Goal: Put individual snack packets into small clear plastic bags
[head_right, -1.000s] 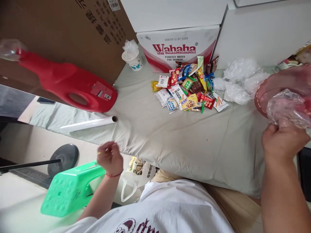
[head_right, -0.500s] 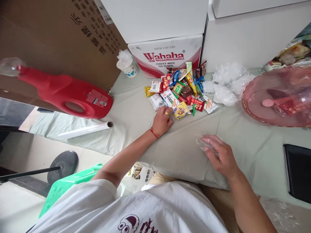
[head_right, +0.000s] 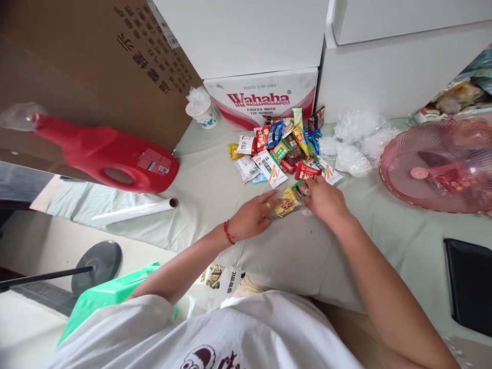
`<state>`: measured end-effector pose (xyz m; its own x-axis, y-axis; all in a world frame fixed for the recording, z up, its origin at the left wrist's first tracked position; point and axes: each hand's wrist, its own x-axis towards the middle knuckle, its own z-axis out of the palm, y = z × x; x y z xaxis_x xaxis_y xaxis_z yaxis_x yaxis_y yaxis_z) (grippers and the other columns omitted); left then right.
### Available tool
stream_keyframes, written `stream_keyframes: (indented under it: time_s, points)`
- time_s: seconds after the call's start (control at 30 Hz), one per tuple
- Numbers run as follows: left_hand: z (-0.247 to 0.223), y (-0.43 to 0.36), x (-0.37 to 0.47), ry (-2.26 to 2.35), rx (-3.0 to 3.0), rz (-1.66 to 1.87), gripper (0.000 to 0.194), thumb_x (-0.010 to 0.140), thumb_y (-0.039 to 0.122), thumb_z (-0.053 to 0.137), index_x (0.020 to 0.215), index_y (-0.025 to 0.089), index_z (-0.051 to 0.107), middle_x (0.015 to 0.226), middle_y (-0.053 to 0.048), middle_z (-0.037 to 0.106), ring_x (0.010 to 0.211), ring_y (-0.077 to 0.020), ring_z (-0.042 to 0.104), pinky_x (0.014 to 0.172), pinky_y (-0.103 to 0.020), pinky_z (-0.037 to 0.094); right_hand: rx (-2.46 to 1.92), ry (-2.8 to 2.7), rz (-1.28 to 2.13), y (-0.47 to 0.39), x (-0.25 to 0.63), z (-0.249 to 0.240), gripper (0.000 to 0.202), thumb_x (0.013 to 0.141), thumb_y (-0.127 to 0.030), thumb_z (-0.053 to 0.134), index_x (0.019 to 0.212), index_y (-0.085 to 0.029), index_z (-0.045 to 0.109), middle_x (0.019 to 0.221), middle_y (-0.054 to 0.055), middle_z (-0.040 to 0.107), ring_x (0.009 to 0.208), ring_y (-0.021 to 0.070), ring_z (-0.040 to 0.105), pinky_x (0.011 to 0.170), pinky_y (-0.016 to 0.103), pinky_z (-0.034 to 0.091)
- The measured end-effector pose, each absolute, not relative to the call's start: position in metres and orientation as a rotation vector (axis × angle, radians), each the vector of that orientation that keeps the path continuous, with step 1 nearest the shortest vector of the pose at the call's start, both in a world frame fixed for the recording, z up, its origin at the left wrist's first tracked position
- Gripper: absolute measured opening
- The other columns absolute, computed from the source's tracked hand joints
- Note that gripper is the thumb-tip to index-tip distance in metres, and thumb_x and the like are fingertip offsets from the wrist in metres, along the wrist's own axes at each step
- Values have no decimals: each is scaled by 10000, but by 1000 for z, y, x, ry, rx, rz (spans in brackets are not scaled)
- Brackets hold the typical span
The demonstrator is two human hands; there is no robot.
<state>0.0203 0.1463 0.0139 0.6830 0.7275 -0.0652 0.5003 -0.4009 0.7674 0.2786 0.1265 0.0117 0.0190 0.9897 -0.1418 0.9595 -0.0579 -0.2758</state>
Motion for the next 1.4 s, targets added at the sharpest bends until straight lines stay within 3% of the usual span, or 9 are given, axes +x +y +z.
stream_keyframes:
  time_s: [0.13,0.27,0.47,0.6,0.83,0.97,1.1,1.2,1.4]
  points:
    - [21,139,12,991,1208,762,323,900,424,664,1126,211,755,1391,-130,650,1250,-316,637,1035,-482,552,-1973,-1611,574,112,287,17,359,940,-436,598,1129,-188,776,1063,116,736,888,250,683,768,337,519]
    - [24,142,35,831,519,838,512,835,622,741,1151,221,700,1232,-93,702,1076,-259,701,850,-396,625,-1600,-1474,916,115,247,30,450,960,-515,577,1208,-182,750,1094,87,753,929,226,699,814,330,548]
    - [16,164,59,850,432,1014,663,594,209,970,1158,235,623,1024,7,735,897,-159,709,896,-363,610,-1684,-1669,597,171,219,41,357,972,-390,528,1191,-193,729,1106,109,720,970,234,676,883,368,537]
    - [8,184,46,714,426,912,541,650,196,889,1135,212,649,1083,-27,758,1029,-218,720,985,-471,594,-2043,-1594,201,228,223,36,427,948,-409,553,1252,-139,684,1233,199,639,1066,319,631,919,434,510]
    - [-1,191,27,622,366,871,729,609,67,713,1292,302,609,1342,-40,702,1219,-319,692,1036,-571,550,-1907,-1406,457,205,236,19,337,873,-429,665,1115,-197,691,1052,100,705,936,262,661,844,396,535]
    - [-2,188,30,626,315,855,579,647,129,769,1204,241,654,1251,-52,723,1152,-297,715,972,-481,591,-1648,-1066,757,160,239,20,426,939,-525,624,1243,-231,671,1038,72,733,846,217,683,753,359,564]
    - [-4,180,36,605,268,790,500,732,377,893,1143,211,662,1029,-33,742,914,-195,742,761,-299,607,-1476,-1459,934,144,205,28,314,982,-431,611,1208,-248,728,1136,78,732,995,214,701,893,383,576]
    - [-5,179,35,614,301,781,601,621,218,962,1130,221,644,937,11,733,780,-133,727,691,-232,580,-1413,-1678,795,159,192,35,324,1038,-366,497,1227,-238,728,1208,94,709,1102,211,685,976,389,558]
    - [-6,195,24,610,183,930,411,654,145,825,1035,205,682,1081,-50,764,1159,-270,719,1001,-434,597,-1908,-1973,358,213,220,33,332,1011,-290,501,1242,-203,723,1361,121,662,1102,269,681,894,388,555]
